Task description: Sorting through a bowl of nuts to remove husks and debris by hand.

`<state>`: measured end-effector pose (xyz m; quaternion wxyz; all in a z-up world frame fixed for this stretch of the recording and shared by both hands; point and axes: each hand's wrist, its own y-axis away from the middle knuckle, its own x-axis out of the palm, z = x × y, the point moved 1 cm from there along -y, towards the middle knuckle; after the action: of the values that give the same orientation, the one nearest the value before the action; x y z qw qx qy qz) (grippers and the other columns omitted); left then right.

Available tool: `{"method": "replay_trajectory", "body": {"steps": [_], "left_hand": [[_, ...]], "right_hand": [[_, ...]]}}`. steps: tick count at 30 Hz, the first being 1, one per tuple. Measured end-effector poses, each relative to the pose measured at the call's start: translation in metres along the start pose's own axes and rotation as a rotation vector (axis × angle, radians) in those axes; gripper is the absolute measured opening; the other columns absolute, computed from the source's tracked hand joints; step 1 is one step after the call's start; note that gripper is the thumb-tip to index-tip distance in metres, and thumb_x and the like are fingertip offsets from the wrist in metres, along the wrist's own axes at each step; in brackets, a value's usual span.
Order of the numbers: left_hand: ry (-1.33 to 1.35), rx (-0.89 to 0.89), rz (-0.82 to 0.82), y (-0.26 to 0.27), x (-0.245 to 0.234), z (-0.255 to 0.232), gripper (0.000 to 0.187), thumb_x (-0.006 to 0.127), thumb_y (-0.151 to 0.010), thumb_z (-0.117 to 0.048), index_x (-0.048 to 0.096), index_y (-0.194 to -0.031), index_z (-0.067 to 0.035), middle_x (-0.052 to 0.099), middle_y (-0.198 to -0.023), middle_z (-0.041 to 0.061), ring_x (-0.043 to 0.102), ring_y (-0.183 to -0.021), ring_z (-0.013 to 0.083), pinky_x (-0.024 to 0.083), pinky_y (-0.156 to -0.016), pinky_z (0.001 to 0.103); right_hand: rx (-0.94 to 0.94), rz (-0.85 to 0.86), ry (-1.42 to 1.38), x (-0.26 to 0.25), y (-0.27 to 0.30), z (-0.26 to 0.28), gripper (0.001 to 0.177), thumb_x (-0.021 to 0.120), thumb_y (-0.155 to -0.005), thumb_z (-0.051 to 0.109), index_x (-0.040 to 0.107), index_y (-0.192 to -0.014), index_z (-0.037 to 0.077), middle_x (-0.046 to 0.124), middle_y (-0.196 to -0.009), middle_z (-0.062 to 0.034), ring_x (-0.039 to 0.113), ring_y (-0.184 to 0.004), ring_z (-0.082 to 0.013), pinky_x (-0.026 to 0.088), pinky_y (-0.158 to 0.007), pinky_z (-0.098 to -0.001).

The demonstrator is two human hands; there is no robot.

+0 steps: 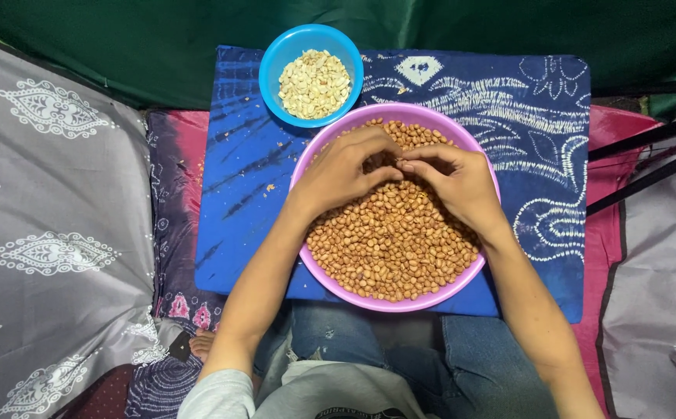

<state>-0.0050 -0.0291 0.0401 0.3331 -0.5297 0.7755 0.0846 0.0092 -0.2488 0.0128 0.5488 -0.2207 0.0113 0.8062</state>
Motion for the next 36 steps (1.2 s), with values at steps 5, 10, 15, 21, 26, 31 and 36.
{"method": "replay_trajectory", "body": {"steps": [5, 10, 15, 21, 26, 31, 36], "left_hand": [[-0.011, 0.142, -0.162, 0.000, 0.013, 0.014, 0.021, 0.076, -0.092, -0.020, 0.071, -0.107, -0.005, 0.071, -0.103, 0.012, 0.070, -0.102, 0.0300, 0.057, -0.093, 0.043], [0.036, 0.196, -0.252, 0.002, 0.017, 0.022, 0.030, 0.081, -0.088, -0.029, 0.068, -0.109, -0.011, 0.070, -0.102, 0.007, 0.071, -0.099, 0.0280, 0.058, -0.090, 0.042], [0.005, 0.291, -0.235, 0.002, 0.012, 0.020, 0.026, 0.080, -0.088, -0.024, 0.070, -0.105, -0.007, 0.072, -0.096, 0.010, 0.071, -0.094, 0.0269, 0.058, -0.089, 0.038], [0.014, 0.286, -0.243, 0.003, 0.012, 0.013, 0.016, 0.078, -0.090, -0.017, 0.072, -0.100, -0.006, 0.074, -0.093, 0.012, 0.074, -0.091, 0.0281, 0.060, -0.085, 0.038], [0.004, 0.311, -0.244, 0.002, 0.009, 0.008, 0.012, 0.077, -0.090, -0.012, 0.073, -0.099, -0.005, 0.075, -0.093, 0.013, 0.075, -0.090, 0.0283, 0.061, -0.084, 0.038], [0.031, 0.289, -0.223, 0.003, 0.008, 0.006, 0.013, 0.077, -0.091, -0.011, 0.074, -0.102, -0.006, 0.077, -0.097, 0.013, 0.075, -0.092, 0.0271, 0.061, -0.084, 0.037], [0.361, 0.074, -0.195, 0.004, 0.010, 0.004, 0.023, 0.079, -0.089, -0.009, 0.074, -0.111, -0.008, 0.077, -0.105, 0.014, 0.075, -0.098, 0.0270, 0.059, -0.090, 0.041]], "right_hand": [[0.073, 0.012, -0.142, -0.003, 0.001, 0.008, 0.020, 0.080, -0.091, 0.000, 0.078, -0.111, 0.003, 0.079, -0.101, -0.0132, 0.071, -0.094, -0.0149, 0.059, -0.089, -0.0309], [0.121, 0.091, -0.319, -0.005, 0.001, -0.001, 0.035, 0.078, -0.084, -0.011, 0.072, -0.119, -0.006, 0.077, -0.110, -0.0206, 0.073, -0.104, -0.0227, 0.061, -0.096, -0.0343], [0.001, 0.089, -0.111, 0.005, 0.000, -0.005, 0.019, 0.084, -0.086, 0.001, 0.080, -0.104, 0.002, 0.077, -0.104, -0.0154, 0.071, -0.105, -0.0253, 0.054, -0.100, -0.0418], [-0.057, 0.011, -0.053, 0.009, 0.005, -0.008, 0.012, 0.084, -0.088, 0.004, 0.081, -0.099, 0.003, 0.073, -0.084, -0.0103, 0.063, -0.080, -0.0129, 0.047, -0.073, -0.0283], [-0.087, -0.004, -0.048, 0.010, 0.004, -0.012, 0.011, 0.085, -0.088, 0.005, 0.080, -0.097, 0.003, 0.071, -0.082, -0.0089, 0.057, -0.074, -0.0106, 0.041, -0.066, -0.0250], [-0.097, -0.024, -0.092, 0.008, 0.002, -0.008, 0.010, 0.084, -0.088, 0.002, 0.080, -0.097, 0.002, 0.073, -0.083, -0.0097, 0.058, -0.075, -0.0091, 0.042, -0.069, -0.0235], [-0.105, -0.102, -0.123, -0.004, 0.001, 0.001, 0.016, 0.087, -0.085, 0.001, 0.080, -0.099, 0.000, 0.076, -0.088, -0.0136, 0.070, -0.081, -0.0179, 0.051, -0.076, -0.0288]]}}
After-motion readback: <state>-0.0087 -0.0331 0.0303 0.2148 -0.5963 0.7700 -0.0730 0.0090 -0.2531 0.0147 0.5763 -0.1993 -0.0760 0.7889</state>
